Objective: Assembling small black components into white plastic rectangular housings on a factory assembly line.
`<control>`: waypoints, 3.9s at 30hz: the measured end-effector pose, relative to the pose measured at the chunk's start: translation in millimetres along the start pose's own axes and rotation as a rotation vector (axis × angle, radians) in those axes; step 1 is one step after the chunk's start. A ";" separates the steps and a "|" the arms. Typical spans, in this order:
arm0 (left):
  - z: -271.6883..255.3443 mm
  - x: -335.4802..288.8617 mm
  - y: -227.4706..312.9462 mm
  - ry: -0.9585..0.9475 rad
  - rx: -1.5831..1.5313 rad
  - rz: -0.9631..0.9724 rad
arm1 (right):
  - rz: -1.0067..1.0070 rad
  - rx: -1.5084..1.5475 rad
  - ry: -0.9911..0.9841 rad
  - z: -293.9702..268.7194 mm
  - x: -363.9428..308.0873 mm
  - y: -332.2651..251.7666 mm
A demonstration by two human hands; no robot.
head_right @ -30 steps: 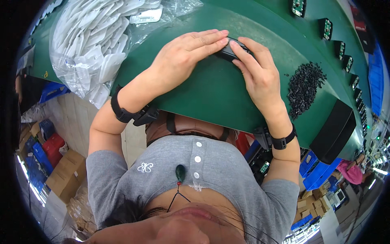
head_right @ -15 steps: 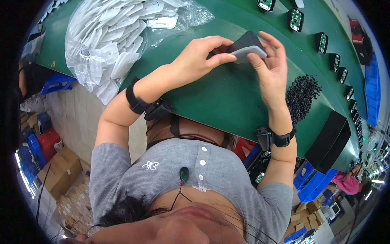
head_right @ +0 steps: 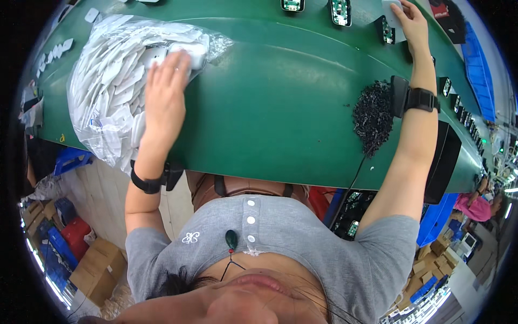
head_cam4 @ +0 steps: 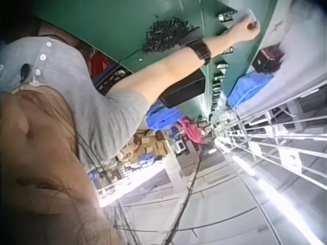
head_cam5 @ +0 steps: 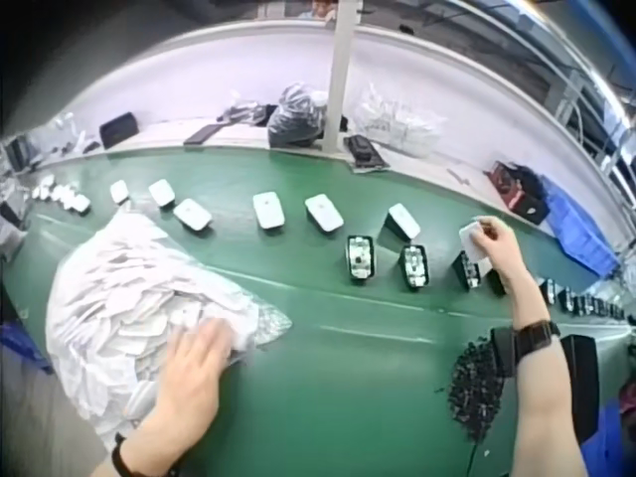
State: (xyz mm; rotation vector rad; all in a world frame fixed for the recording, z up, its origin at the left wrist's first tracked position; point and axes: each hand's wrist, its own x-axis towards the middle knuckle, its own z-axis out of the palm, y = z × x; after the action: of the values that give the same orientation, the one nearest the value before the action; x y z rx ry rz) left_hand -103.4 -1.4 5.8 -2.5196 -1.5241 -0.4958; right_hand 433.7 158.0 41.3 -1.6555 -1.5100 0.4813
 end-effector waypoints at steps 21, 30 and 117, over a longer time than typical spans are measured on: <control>-14.9 16.9 22.1 -0.131 -0.250 -0.025 | -0.001 -0.414 0.064 30.8 28.1 -11.0; -20.5 30.5 55.5 -0.087 -0.785 -0.209 | 0.135 -0.869 -0.177 -29.9 -165.2 -78.4; 16.5 54.5 77.9 -0.215 -1.669 -0.509 | 0.178 0.617 -0.303 158.3 -242.0 -141.8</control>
State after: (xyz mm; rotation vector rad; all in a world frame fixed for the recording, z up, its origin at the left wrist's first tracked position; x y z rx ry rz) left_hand -8.1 12.2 12.8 -2.9728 -2.3895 -2.4950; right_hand 176.0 -30.4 -1.0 -1.2601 -1.2413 1.2067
